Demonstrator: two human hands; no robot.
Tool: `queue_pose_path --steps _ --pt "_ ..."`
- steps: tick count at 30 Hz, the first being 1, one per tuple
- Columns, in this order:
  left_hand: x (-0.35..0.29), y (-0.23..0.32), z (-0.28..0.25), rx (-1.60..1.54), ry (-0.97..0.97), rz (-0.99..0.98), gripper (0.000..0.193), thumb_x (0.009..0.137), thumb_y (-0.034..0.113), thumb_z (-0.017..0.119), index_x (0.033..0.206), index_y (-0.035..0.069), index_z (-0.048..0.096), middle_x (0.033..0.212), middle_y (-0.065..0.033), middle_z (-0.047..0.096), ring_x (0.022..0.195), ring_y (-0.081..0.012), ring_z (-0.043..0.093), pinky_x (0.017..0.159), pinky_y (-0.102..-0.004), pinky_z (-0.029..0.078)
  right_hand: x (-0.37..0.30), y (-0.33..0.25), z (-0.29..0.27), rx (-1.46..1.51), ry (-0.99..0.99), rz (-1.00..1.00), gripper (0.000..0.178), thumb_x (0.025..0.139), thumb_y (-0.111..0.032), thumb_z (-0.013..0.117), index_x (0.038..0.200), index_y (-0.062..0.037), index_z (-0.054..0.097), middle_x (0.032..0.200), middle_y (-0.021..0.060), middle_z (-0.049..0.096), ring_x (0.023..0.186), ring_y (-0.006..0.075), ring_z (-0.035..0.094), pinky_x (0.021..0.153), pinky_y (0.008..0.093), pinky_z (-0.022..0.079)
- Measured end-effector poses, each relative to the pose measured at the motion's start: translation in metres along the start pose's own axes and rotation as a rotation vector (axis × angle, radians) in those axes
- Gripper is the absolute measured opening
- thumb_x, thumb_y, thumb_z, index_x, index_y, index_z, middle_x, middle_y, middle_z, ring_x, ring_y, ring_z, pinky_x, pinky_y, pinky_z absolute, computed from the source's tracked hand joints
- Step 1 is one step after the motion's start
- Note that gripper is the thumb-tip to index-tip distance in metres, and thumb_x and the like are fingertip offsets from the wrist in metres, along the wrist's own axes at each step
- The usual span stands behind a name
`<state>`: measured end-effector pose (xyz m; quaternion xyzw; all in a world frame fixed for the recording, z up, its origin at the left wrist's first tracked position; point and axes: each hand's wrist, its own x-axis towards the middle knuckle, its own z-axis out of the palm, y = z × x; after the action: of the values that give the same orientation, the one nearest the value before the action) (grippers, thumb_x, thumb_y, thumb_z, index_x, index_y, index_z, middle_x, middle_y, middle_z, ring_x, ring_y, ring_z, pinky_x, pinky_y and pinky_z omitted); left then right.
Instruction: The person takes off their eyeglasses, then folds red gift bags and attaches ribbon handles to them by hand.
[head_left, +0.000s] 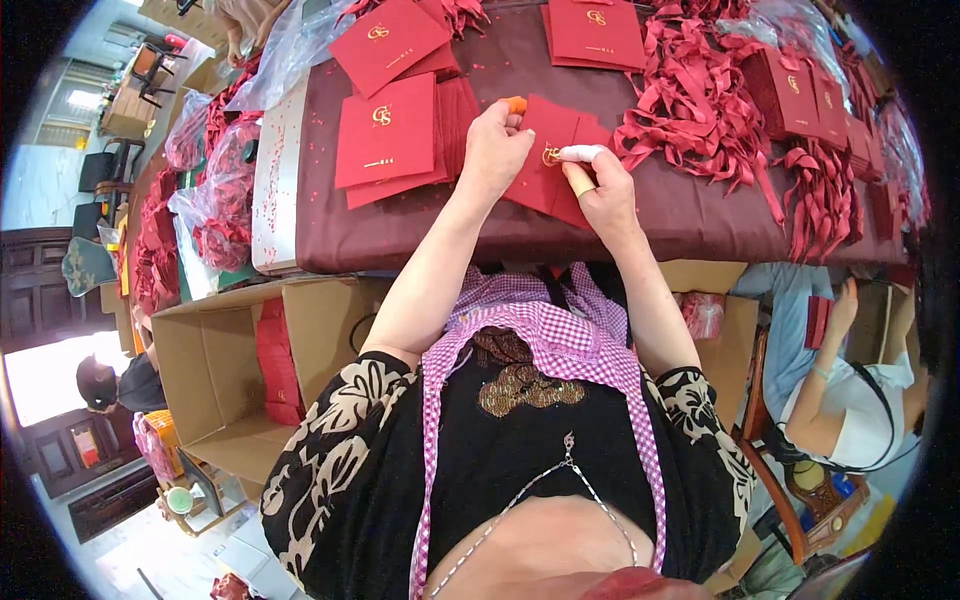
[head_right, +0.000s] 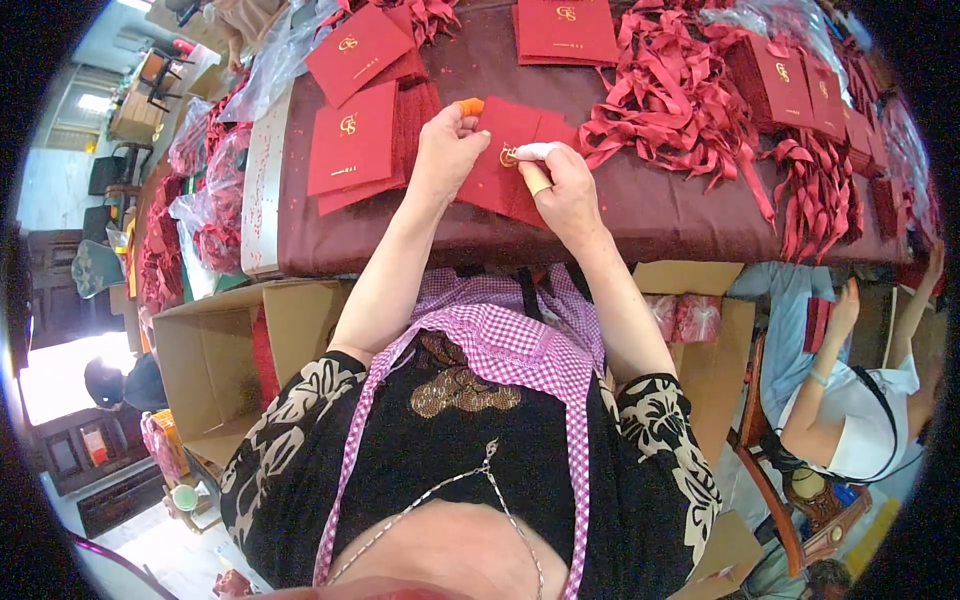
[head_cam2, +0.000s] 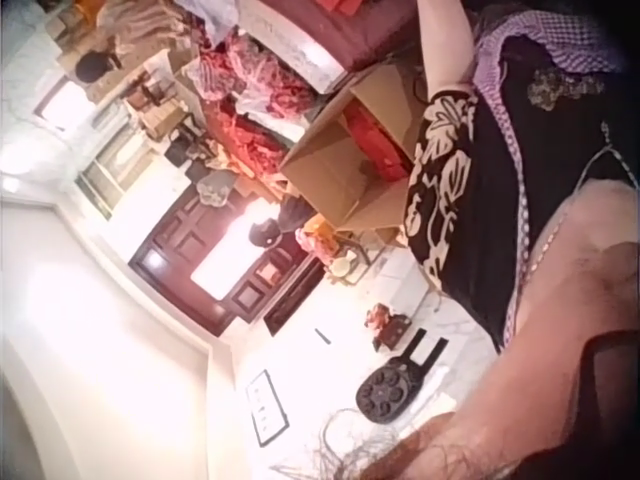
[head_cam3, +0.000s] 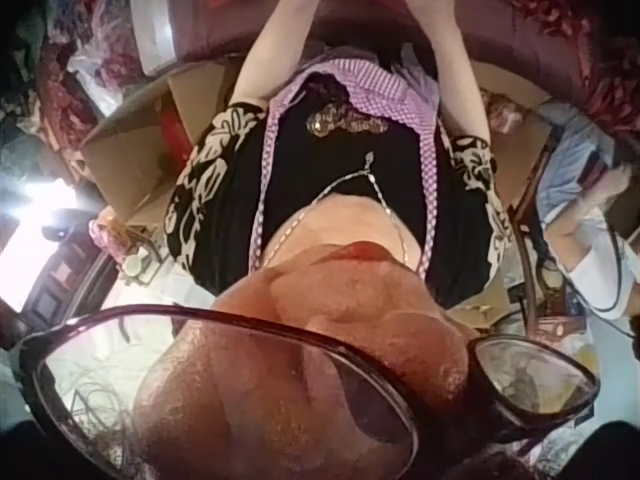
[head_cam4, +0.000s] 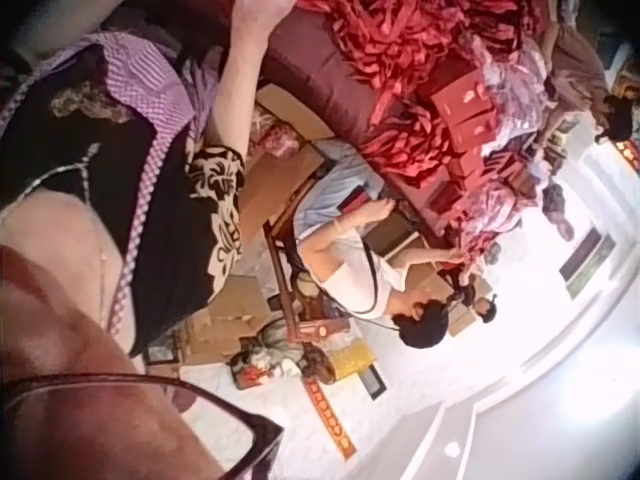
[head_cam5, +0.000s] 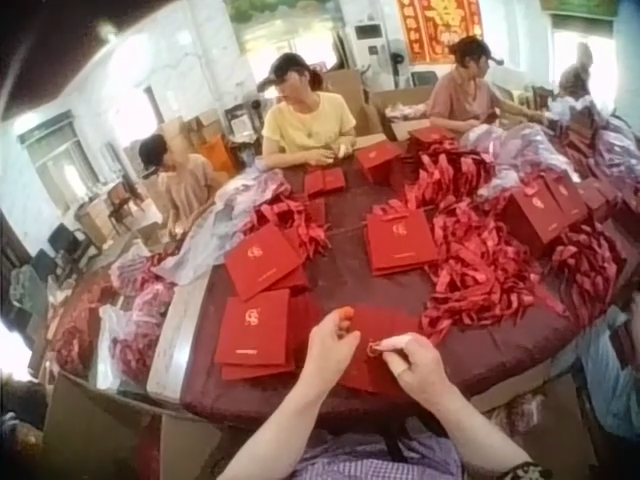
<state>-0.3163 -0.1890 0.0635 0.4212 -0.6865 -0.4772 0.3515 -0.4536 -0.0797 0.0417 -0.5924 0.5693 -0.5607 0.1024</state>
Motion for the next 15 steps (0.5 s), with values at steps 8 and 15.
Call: queue_pose_path --steps 8,15 --pt "-0.006 0.004 -0.009 -0.393 -0.043 -0.147 0.035 0.078 -0.006 0.061 0.113 -0.006 0.056 0.096 -0.0091 0.062 0.084 -0.0132 0.060 0.074 -0.0231 0.049 -0.001 -0.003 0.004 0.028 -0.011 0.016 0.013 0.079 0.000 0.067 0.091 -0.0030 0.063 0.088 0.0110 0.066 0.082 0.0256 0.064 0.074 0.0331 0.050" --pt "-0.011 0.000 -0.010 -0.286 -0.024 -0.111 0.032 0.078 -0.006 0.060 0.111 -0.006 0.057 0.095 -0.0082 0.062 0.084 -0.0130 0.060 0.074 -0.0231 0.049 0.018 -0.010 0.009 -0.099 0.023 -0.070 0.010 0.079 -0.005 0.068 0.088 -0.0034 0.063 0.085 0.0107 0.065 0.080 0.0277 0.062 0.073 0.0355 0.048"
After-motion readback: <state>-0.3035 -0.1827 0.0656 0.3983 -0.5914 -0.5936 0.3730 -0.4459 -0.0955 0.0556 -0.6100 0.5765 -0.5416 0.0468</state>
